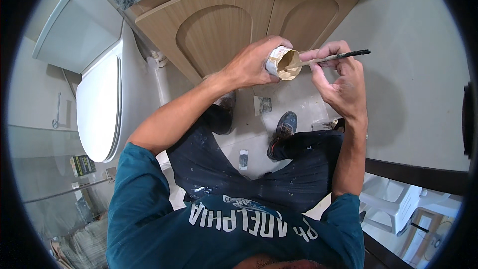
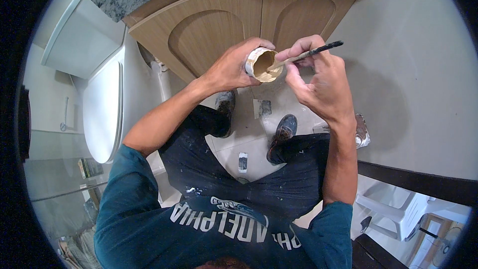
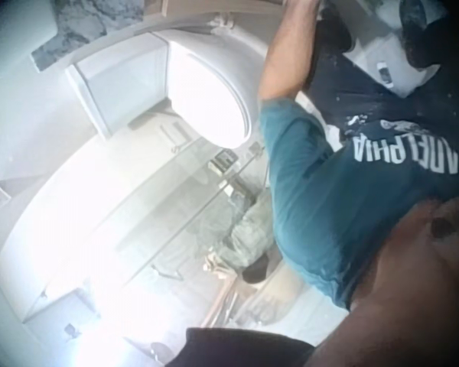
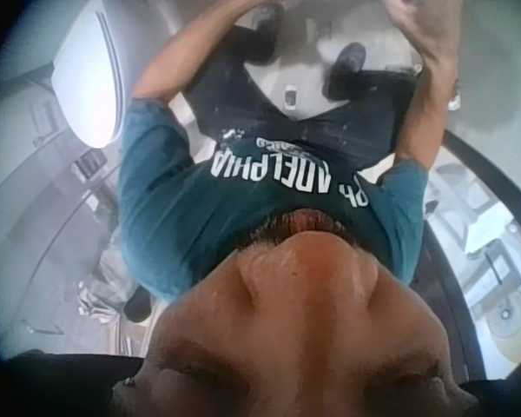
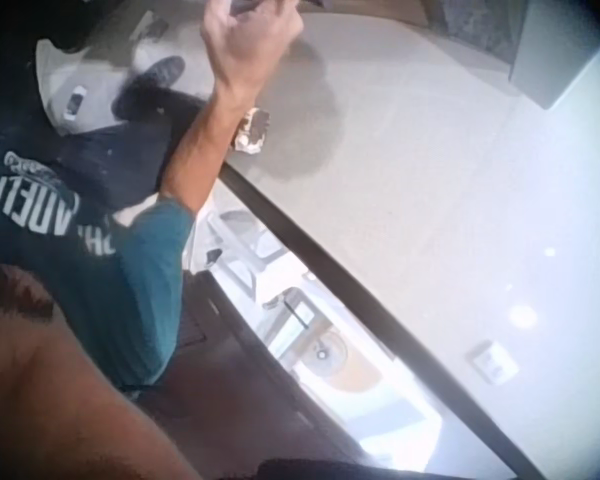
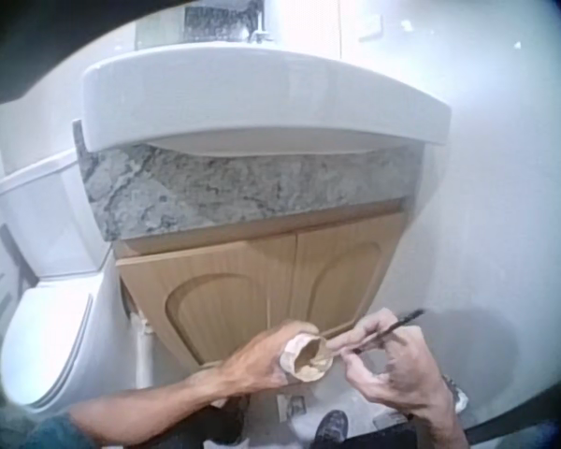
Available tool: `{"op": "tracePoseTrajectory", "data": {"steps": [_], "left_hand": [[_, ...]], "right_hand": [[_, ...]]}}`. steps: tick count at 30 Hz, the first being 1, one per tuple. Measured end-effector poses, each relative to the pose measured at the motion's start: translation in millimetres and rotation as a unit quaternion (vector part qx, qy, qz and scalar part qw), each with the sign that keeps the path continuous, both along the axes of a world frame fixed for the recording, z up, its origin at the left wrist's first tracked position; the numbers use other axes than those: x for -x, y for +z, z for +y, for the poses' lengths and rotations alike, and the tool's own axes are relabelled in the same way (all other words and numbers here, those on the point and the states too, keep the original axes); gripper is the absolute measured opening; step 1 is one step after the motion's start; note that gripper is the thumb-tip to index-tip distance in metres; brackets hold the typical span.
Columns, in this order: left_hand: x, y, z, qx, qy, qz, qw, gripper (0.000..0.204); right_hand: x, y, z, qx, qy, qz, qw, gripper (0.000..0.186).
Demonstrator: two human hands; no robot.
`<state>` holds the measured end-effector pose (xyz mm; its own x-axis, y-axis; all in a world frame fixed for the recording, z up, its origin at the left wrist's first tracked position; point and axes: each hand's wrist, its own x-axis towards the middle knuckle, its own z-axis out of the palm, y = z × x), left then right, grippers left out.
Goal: The person paints the recessed decorative lines of a wooden cabinet door using a thin brush, dipping it into a small cup held in their hand.
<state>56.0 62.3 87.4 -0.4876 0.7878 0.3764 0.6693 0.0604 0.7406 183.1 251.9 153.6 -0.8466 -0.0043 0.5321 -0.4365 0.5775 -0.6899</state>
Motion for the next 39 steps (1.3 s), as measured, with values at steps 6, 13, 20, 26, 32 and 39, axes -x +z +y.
{"op": "tracePoseTrajectory", "data": {"steps": [6,13,20,26,32,39], "left_hand": [[0.5,-1.8,-1.0,0.010,0.001,0.001,1.000,0.070],[1.1,-2.9,-2.3,0.014,-0.001,-0.003,1.000,0.072],[2.1,0.1,-2.7,0.024,0.009,-0.001,1.000,0.073],[1.4,-5.4,-2.3,0.029,0.021,0.030,0.999,0.076],[-0.2,-3.6,-3.4,0.042,0.028,0.023,0.998,0.078],[0.5,-3.7,-5.4,0.039,0.028,0.028,0.998,0.078]], "right_hand": [[1.3,-0.3,-1.2,0.001,0.005,-0.002,1.000,0.022],[0.7,0.0,-2.2,0.008,0.015,-0.021,1.000,0.022],[-0.2,3.2,1.2,0.016,0.004,-0.011,1.000,0.022],[0.2,2.2,0.9,0.010,-0.012,-0.033,0.999,0.021],[0.3,3.2,-3.8,0.007,0.000,-0.041,0.999,0.022],[0.3,0.6,-5.3,0.015,0.009,-0.042,0.999,0.020]]}}
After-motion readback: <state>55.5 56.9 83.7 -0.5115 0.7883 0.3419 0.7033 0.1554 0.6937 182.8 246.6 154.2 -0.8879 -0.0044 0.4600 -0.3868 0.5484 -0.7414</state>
